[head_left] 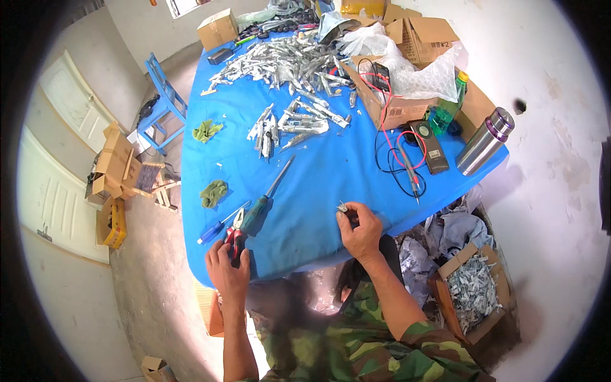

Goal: The person assembles small metal and plastic components by hand and using a screwdriver, then uses pliers to manipulate parts and multimeter probes to test the assembly.

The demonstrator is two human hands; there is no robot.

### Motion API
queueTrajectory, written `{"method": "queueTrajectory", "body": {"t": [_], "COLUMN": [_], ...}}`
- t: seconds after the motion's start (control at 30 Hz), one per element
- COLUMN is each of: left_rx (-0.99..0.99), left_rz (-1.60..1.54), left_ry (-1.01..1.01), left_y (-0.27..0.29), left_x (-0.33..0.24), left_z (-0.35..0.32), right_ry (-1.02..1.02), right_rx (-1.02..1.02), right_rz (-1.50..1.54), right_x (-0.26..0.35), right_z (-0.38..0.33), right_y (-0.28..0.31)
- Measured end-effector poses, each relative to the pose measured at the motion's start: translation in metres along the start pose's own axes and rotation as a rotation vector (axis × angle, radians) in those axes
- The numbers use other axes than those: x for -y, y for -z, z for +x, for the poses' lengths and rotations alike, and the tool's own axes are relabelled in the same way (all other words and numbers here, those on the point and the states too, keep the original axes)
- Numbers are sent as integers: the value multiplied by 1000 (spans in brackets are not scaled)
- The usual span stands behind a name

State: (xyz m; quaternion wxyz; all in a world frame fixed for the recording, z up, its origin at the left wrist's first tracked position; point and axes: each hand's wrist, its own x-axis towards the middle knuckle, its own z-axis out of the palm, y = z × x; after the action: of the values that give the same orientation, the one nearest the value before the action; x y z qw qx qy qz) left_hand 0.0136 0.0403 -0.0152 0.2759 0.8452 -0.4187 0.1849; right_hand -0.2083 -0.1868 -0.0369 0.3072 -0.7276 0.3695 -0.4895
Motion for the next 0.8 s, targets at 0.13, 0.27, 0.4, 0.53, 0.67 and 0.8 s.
{"method": "queueTrajectory", "body": {"t": [0.13,0.27,0.4,0.53,0.67,0.8], "left_rx": [-9,62,138,184,156,196], "left_rz": [-16,-208,-348,-335,-487,-946], "left_ry": [58,201,324,279,401,780], "left_y": [-10,-3,10,13,18,33], "left_x": [16,16,17,34,43,46], "left_z": [-8,-2,2,4,1,-3], "right_ry": [55,52,60,51,40,37], "right_rx": [-13,-26,-31,-28,-30,-32], "right_rz": [-44,-37,-26,-13,9,19], "right_x": [0,0,1,4,0,-2], "right_z": [0,1,1,1,0,-1], "right_y": [0,0,0,2,1,0]}}
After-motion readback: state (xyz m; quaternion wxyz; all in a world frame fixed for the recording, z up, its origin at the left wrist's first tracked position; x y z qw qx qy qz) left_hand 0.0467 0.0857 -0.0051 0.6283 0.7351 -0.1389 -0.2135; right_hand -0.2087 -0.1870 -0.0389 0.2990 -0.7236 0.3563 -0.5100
